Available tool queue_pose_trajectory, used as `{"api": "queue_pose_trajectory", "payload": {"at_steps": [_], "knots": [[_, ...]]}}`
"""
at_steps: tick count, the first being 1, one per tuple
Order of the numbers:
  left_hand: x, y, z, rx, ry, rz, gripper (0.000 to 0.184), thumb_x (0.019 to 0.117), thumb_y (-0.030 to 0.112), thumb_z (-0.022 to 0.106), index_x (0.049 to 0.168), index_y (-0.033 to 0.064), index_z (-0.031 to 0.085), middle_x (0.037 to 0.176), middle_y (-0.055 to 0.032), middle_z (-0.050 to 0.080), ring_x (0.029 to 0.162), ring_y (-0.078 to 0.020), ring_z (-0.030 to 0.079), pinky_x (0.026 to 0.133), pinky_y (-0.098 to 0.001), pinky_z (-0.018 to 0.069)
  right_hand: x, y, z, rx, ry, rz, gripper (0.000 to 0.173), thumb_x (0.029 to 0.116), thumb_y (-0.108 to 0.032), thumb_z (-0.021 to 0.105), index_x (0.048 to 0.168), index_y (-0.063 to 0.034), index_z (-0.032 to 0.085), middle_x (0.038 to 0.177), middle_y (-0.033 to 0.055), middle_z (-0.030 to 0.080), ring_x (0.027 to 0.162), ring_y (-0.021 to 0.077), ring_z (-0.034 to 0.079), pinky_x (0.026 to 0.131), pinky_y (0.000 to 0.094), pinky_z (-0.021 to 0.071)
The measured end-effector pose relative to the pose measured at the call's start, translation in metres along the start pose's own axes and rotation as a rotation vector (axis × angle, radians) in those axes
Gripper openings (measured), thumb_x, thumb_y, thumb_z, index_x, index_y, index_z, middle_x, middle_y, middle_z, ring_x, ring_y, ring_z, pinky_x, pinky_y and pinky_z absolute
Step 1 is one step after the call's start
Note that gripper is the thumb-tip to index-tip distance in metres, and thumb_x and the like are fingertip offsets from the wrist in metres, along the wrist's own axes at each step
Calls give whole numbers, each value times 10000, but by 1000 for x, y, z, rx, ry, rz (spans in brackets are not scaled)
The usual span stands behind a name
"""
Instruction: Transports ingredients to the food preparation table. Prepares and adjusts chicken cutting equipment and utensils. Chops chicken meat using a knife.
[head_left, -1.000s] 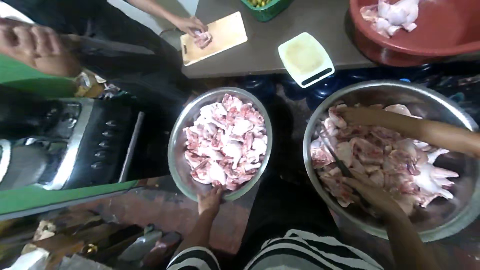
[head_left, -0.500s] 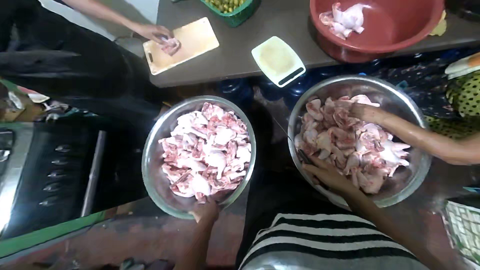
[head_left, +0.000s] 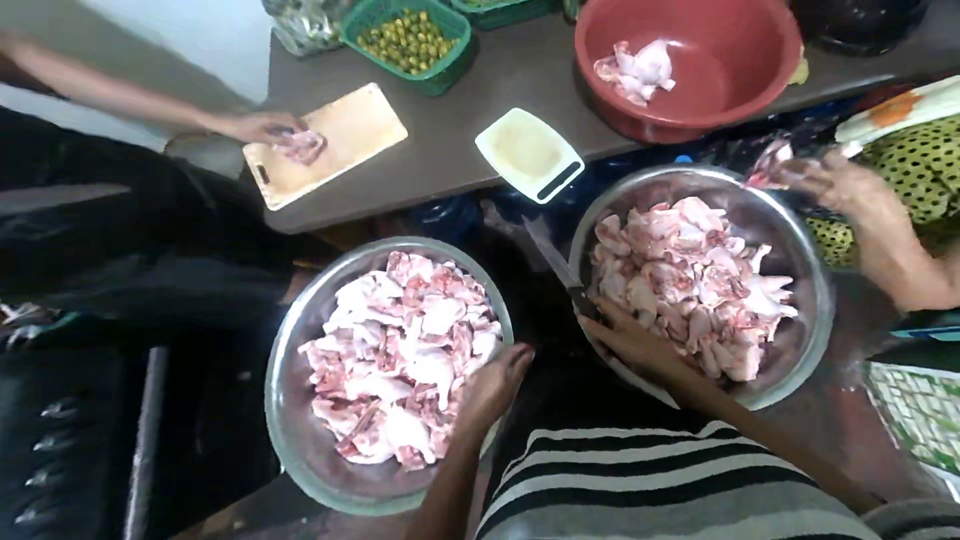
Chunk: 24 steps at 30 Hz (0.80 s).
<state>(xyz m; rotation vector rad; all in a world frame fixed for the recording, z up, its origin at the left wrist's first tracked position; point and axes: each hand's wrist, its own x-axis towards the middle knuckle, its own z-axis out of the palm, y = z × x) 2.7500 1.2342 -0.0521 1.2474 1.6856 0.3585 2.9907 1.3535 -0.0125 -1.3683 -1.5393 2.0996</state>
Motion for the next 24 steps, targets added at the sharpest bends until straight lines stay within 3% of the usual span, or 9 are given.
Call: {"api": "queue_pose_trajectory", "payload": {"at_steps": [2, 4, 7, 8, 11, 16, 19, 21, 24], "knots": [[26, 29, -4, -207, 3, 192, 451, 1102, 298, 415, 1401, 4, 582, 1372, -164, 639, 1242, -232, 639, 1093, -429, 493, 10, -10, 5, -125, 45, -1, 460, 1071, -331, 529, 1426, -41, 488, 942, 89, 615, 683, 119, 572, 644, 295, 518], [43, 64, -12, -341, -25, 256, 476, 1102, 301, 404, 1430, -14, 544, 1392, -173, 612, 1262, -202, 609, 1101, -393, 475, 19, -22, 14, -274, 113, -12, 474, 1064, -344, 537, 1407, -18, 504, 1030, 156, 652, 792, 199, 630, 747, 386, 546], [62, 100, -25, -478, -45, 156, 508, 1091, 306, 491, 1469, -33, 470, 1390, -201, 600, 1265, -204, 604, 1099, -393, 476, 32, -40, 25, -391, 132, -68, 591, 1029, -240, 588, 1505, 49, 389, 1316, 247, 617, 1166, 300, 642, 1029, 469, 506], [68, 104, -28, -542, -38, 115, 508, 1087, 299, 509, 1475, -26, 466, 1386, -200, 603, 1254, -203, 610, 1091, -394, 482, 37, -41, 27, -406, 124, -103, 646, 1011, -218, 601, 1535, 51, 336, 1357, 247, 600, 1213, 296, 630, 1057, 465, 499], [81, 104, -32, -693, -17, 83, 460, 1086, 258, 513, 1450, -23, 500, 1359, -188, 616, 1218, -196, 622, 1072, -391, 491, 42, -38, 27, -363, 58, -153, 727, 993, -221, 613, 1572, 47, 262, 1411, 233, 568, 1241, 251, 619, 1058, 415, 512], [85, 78, -37, -653, 141, 38, 420, 1109, 247, 431, 1411, -37, 497, 1215, -179, 668, 1086, -224, 672, 989, -400, 536, 35, -37, 9, -290, -96, -29, 470, 1065, -256, 501, 1471, -19, 504, 1409, 194, 589, 1186, 280, 656, 995, 448, 558], [80, 59, -40, -624, 253, -97, 420, 1123, 241, 391, 1438, -31, 446, 1114, -154, 699, 924, -212, 715, 845, -390, 592, 27, -30, -10, -272, -88, -17, 414, 1076, -233, 461, 1422, -25, 554, 1329, 171, 638, 1091, 253, 687, 905, 433, 586], [75, 48, -40, -624, 281, -180, 422, 1127, 273, 394, 1443, -3, 443, 1060, -134, 689, 824, -198, 694, 758, -379, 585, 22, -19, -26, -239, -40, -35, 387, 1079, -187, 450, 1391, 11, 564, 1269, 176, 664, 1078, 227, 690, 930, 412, 579], [63, 32, -31, -607, 361, -228, 435, 1123, 337, 408, 1422, 33, 491, 922, -86, 659, 683, -156, 628, 656, -333, 548, 19, 4, -45, -183, 12, -8, 378, 1089, -175, 430, 1372, 42, 556, 1239, 212, 669, 1063, 266, 697, 937, 446, 577]]}}
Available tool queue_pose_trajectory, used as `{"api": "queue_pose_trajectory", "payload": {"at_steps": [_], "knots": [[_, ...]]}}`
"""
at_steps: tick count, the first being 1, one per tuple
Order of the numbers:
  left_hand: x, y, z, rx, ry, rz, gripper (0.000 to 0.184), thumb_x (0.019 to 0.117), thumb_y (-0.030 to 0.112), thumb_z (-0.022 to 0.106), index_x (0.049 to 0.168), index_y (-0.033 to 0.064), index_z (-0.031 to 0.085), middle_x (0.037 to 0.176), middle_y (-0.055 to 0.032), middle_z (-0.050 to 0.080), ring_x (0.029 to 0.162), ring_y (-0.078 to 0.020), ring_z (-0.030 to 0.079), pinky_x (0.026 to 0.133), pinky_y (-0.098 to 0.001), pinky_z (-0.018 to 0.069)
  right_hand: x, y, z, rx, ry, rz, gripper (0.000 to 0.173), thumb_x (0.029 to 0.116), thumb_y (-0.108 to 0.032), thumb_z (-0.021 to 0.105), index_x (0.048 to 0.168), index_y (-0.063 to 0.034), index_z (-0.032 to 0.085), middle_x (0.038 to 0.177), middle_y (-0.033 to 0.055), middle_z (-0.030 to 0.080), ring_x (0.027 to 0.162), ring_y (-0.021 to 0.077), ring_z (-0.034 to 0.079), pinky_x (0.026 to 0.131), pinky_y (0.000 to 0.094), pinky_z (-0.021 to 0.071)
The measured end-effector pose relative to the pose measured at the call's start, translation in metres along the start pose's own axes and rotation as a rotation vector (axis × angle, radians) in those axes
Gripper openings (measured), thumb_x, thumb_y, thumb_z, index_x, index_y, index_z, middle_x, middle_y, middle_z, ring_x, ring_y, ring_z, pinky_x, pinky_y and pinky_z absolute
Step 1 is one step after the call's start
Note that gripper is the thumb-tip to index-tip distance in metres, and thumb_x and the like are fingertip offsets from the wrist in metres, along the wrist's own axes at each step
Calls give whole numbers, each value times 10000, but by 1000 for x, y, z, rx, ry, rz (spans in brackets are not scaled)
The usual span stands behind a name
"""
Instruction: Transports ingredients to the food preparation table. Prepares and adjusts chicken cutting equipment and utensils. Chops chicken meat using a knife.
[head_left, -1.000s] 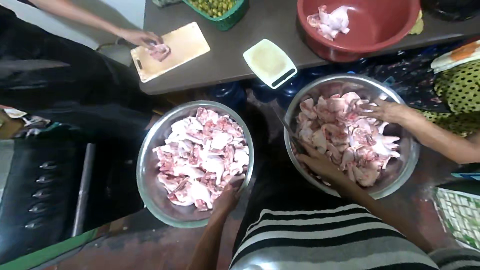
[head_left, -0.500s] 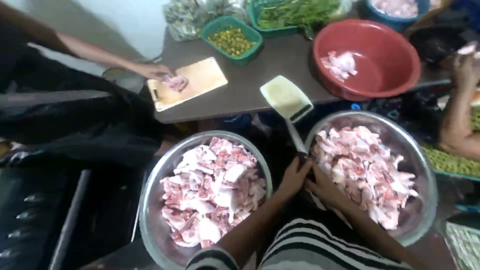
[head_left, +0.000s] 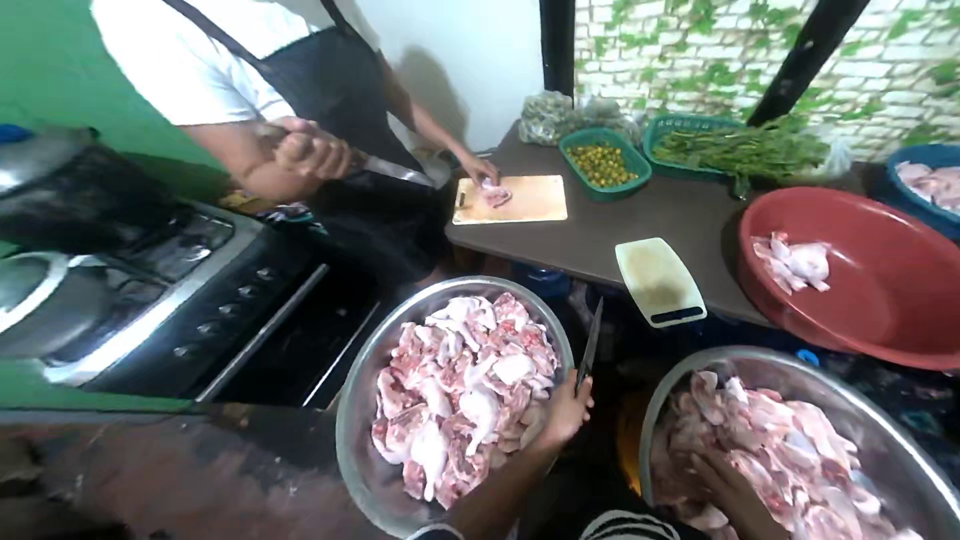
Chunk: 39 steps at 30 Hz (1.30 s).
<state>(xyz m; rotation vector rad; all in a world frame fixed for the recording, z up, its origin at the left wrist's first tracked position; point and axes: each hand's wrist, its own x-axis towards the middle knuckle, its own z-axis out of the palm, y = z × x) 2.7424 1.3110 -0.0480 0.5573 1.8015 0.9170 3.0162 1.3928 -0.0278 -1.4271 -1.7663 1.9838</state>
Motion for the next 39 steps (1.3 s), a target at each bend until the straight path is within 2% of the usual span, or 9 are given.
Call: {"api": "queue_pose_trajectory", "payload": {"at_steps": [2, 6, 11, 14, 19, 24, 27, 32, 39], "knots": [[-6, -17, -2, 66, 83, 9, 468, 1120, 397, 388, 1416, 55, 512, 908, -107, 658, 706, -201, 640, 692, -388, 559, -3, 15, -8, 19, 8, 25, 390, 1093, -191, 418, 1373, 47, 549, 1234, 227, 662, 1045, 282, 698, 925, 461, 579], [-24, -56, -14, 309, 329, -77, 507, 1116, 426, 370, 1427, 59, 531, 1102, -242, 699, 1017, -404, 696, 924, -609, 528, -9, 31, -9, 50, -22, 52, 385, 1103, -171, 395, 1376, 69, 524, 1204, 232, 652, 966, 247, 703, 878, 423, 591], [-34, -117, -40, 314, 315, -424, 578, 1116, 466, 327, 1434, 24, 519, 1303, -272, 638, 1223, -432, 623, 1024, -625, 474, -9, 50, -8, 38, -24, -3, 386, 1098, -193, 425, 1359, 65, 545, 1198, 220, 667, 957, 232, 716, 857, 401, 606], [-45, -134, -45, 151, 306, -411, 584, 1123, 439, 334, 1422, -30, 513, 1302, -299, 617, 1201, -423, 622, 1035, -584, 470, -11, 52, -13, 20, -40, -44, 384, 1093, -199, 427, 1352, 51, 560, 1192, 198, 681, 958, 223, 727, 846, 385, 619], [-52, -110, -45, 169, 532, -254, 511, 1131, 390, 337, 1465, 19, 446, 1093, -250, 689, 953, -384, 710, 875, -555, 561, -16, 53, -28, 17, 17, -18, 381, 1106, -187, 400, 1365, 53, 543, 1193, 198, 667, 939, 205, 716, 816, 364, 608], [-54, -128, -75, 503, 391, -517, 593, 1103, 412, 390, 1552, 26, 361, 1374, -302, 590, 1267, -472, 592, 1037, -649, 466, -27, 65, -42, 26, 45, 3, 394, 1099, -195, 392, 1370, 50, 540, 1209, 206, 672, 955, 230, 716, 819, 386, 600], [-56, -128, -76, 541, 353, -584, 577, 1097, 408, 408, 1523, 18, 410, 1390, -294, 582, 1285, -458, 583, 1034, -646, 468, -34, 76, -49, 74, 97, 32, 402, 1104, -196, 387, 1383, 57, 527, 1236, 223, 650, 960, 229, 708, 827, 379, 594], [-35, -92, -54, 573, 509, -383, 565, 1124, 447, 256, 1461, 53, 481, 1232, -264, 676, 1161, -443, 663, 961, -631, 512, -39, 91, -52, 131, 183, 95, 420, 1109, -224, 355, 1373, 44, 544, 1211, 203, 658, 960, 228, 696, 840, 390, 582], [44, -6, -22, 614, 440, -2, 464, 1068, 334, 512, 1393, 7, 565, 1323, -249, 628, 1178, -404, 647, 998, -596, 502, -22, 78, -51, 170, 271, 74, 425, 1100, -244, 392, 1363, 33, 577, 1235, 204, 676, 1031, 264, 702, 882, 424, 581]]}}
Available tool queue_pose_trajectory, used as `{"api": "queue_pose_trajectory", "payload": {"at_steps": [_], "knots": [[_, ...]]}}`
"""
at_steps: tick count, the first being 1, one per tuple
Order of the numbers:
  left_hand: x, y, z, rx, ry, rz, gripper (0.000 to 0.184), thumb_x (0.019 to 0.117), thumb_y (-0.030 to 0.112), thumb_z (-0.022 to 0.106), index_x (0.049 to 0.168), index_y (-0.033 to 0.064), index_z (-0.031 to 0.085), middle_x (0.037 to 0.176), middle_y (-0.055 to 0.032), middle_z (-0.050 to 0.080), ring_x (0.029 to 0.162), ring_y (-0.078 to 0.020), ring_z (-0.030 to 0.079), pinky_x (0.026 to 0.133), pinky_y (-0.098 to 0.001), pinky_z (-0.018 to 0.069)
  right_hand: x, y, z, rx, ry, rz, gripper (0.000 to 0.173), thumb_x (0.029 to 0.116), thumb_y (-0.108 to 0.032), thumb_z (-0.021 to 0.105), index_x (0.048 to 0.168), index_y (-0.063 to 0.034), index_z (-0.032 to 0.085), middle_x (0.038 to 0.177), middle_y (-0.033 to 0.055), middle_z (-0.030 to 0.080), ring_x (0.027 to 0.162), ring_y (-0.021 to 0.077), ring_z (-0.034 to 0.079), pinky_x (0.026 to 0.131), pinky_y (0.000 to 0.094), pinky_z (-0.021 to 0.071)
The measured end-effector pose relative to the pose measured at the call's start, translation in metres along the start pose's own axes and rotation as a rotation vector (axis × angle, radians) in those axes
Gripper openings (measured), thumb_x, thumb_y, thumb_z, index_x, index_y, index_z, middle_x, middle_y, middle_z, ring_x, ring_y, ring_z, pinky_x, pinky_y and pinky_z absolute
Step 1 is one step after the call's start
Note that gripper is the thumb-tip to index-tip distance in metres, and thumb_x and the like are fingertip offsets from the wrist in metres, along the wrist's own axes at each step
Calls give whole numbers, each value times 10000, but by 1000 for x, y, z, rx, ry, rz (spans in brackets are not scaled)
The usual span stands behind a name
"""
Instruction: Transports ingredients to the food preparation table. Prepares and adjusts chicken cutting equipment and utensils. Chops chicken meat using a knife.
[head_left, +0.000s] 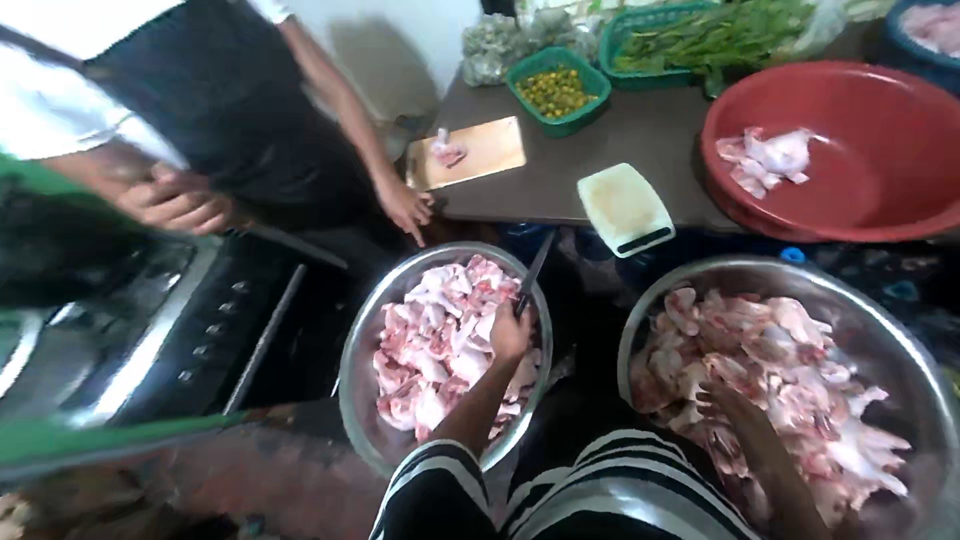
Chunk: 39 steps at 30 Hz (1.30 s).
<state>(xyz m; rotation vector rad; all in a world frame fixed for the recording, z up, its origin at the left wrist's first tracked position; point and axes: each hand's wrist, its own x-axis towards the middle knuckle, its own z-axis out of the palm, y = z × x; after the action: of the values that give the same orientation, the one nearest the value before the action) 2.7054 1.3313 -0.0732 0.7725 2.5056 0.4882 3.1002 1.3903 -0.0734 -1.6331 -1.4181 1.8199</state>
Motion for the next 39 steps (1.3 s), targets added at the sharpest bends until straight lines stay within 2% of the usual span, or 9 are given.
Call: {"api": "queue_pose_trajectory", "payload": {"at_steps": [4, 8, 12, 15, 20, 25, 31, 36, 39], "knots": [[61, 64, 11, -67, -115, 86, 456, 1076, 358, 525, 1343, -8, 579, 1110, -287, 683, 1036, -449, 674, 914, -637, 509, 22, -15, 6, 33, 92, 77, 403, 1108, -224, 407, 1385, 26, 559, 1282, 211, 661, 1078, 280, 698, 918, 439, 578], [123, 112, 41, -33, -284, 189, 517, 1067, 423, 537, 1381, 13, 571, 1102, -315, 675, 1022, -485, 667, 895, -681, 500, 48, -3, 6, -112, 197, 260, 459, 1108, -277, 447, 1463, 10, 500, 1367, 244, 604, 1189, 330, 645, 1028, 487, 517], [161, 148, 79, -161, -315, 118, 526, 1079, 445, 496, 1402, 33, 544, 1035, -213, 708, 801, -315, 698, 745, -515, 576, 62, 3, 9, -206, 201, 376, 475, 1102, -273, 456, 1480, 13, 477, 1422, 264, 560, 1249, 363, 610, 1078, 515, 474], [166, 160, 96, -151, -333, 121, 508, 1072, 436, 509, 1343, 13, 582, 1000, -186, 720, 707, -265, 658, 675, -467, 542, 69, 0, 15, -301, 148, 388, 446, 1101, -243, 454, 1458, 20, 503, 1451, 260, 542, 1312, 364, 569, 1122, 491, 438], [144, 169, 114, -443, -426, 149, 384, 1072, 392, 535, 1186, 32, 602, 768, -1, 708, 434, -17, 475, 414, -198, 396, 86, -14, 24, -633, 119, 439, 412, 1077, -215, 467, 1428, -20, 558, 1472, 270, 513, 1369, 417, 506, 1130, 555, 414], [130, 178, 119, -541, -622, 139, 297, 1093, 276, 517, 1242, 45, 629, 792, -14, 718, 424, -5, 460, 388, -166, 370, 137, -33, 25, -721, 112, 234, 455, 1045, -186, 529, 1484, -70, 515, 1485, 247, 503, 1365, 447, 494, 1100, 604, 435], [130, 170, 116, -592, -455, 141, 237, 1087, 229, 529, 1221, 44, 590, 762, 2, 655, 470, -22, 503, 430, -169, 426, 191, -15, 24, -702, -7, 296, 651, 1030, -300, 617, 1581, -67, 360, 1595, 246, 373, 1414, 476, 430, 1102, 644, 410], [131, 149, 109, -538, -442, 113, 258, 1098, 251, 504, 1254, 58, 576, 797, -3, 647, 473, -27, 490, 436, -170, 420, 199, 2, 5, -606, 63, 352, 545, 1011, -299, 646, 1506, -116, 510, 1530, 237, 475, 1383, 489, 459, 1078, 723, 370], [129, 142, 112, -548, -418, 91, 245, 1093, 236, 516, 1243, 50, 568, 774, 10, 646, 469, -13, 495, 429, -160, 423, 196, 2, -10, -424, 231, 380, 538, 1032, -339, 606, 1459, -22, 525, 1418, 300, 543, 1308, 491, 527, 1057, 697, 417]]}}
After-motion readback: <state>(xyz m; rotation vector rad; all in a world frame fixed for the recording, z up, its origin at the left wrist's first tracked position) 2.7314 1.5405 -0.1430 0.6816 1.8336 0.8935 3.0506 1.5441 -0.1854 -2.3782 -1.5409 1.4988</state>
